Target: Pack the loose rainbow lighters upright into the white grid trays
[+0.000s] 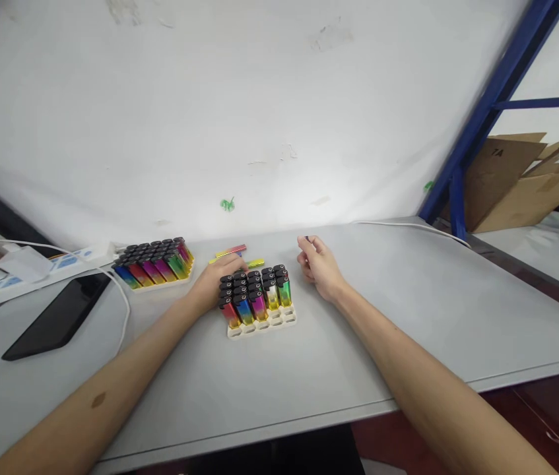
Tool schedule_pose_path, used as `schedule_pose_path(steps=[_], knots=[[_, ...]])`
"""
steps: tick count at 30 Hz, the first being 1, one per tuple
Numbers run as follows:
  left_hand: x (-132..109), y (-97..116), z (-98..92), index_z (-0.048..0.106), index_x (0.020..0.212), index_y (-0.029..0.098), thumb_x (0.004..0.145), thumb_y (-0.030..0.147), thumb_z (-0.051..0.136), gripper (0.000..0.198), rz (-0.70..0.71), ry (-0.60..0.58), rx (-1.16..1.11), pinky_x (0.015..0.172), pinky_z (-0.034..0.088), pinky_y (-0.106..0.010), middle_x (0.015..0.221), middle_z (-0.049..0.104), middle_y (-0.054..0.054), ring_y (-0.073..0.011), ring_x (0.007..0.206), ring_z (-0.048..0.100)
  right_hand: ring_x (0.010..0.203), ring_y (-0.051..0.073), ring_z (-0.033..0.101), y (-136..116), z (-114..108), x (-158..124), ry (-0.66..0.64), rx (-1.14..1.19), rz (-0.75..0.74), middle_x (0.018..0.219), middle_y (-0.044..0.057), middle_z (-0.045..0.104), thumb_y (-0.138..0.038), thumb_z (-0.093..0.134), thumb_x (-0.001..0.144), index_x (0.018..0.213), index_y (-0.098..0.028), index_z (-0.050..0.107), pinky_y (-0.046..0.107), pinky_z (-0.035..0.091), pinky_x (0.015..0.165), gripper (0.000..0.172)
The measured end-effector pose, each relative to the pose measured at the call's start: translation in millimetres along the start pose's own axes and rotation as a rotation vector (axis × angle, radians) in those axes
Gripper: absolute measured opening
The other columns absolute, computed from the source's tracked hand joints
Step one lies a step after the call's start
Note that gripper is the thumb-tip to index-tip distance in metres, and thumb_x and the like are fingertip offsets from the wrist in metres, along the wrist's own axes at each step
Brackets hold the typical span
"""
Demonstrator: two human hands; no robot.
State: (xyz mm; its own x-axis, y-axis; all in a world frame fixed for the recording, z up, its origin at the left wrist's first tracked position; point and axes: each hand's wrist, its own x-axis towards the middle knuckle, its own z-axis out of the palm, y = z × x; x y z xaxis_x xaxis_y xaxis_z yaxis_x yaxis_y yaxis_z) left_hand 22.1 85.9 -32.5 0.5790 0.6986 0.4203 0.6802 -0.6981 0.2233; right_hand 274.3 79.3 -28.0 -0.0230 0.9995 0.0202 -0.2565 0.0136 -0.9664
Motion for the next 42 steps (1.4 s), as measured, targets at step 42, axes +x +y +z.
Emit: schedule_pose_path(steps=[42], knots=[[-6.0, 5.7, -3.6, 0.061, 0.087, 0.021, 0.08, 0.008, 0.052, 0.017, -0.149, 0.011, 0.146, 0.081, 0.045, -0.036, 0.092, 0.066, -0.006, -0.0228, 0.091, 0.06, 0.039, 0.007, 0.009, -5.4, -3.6, -6.7, -0.01, 0.034, 0.118, 0.044, -0.008, 0.016, -0.063, 0.045, 0.086, 0.052, -0.022, 0.026, 0.025, 0.007, 0.038, 0.056]])
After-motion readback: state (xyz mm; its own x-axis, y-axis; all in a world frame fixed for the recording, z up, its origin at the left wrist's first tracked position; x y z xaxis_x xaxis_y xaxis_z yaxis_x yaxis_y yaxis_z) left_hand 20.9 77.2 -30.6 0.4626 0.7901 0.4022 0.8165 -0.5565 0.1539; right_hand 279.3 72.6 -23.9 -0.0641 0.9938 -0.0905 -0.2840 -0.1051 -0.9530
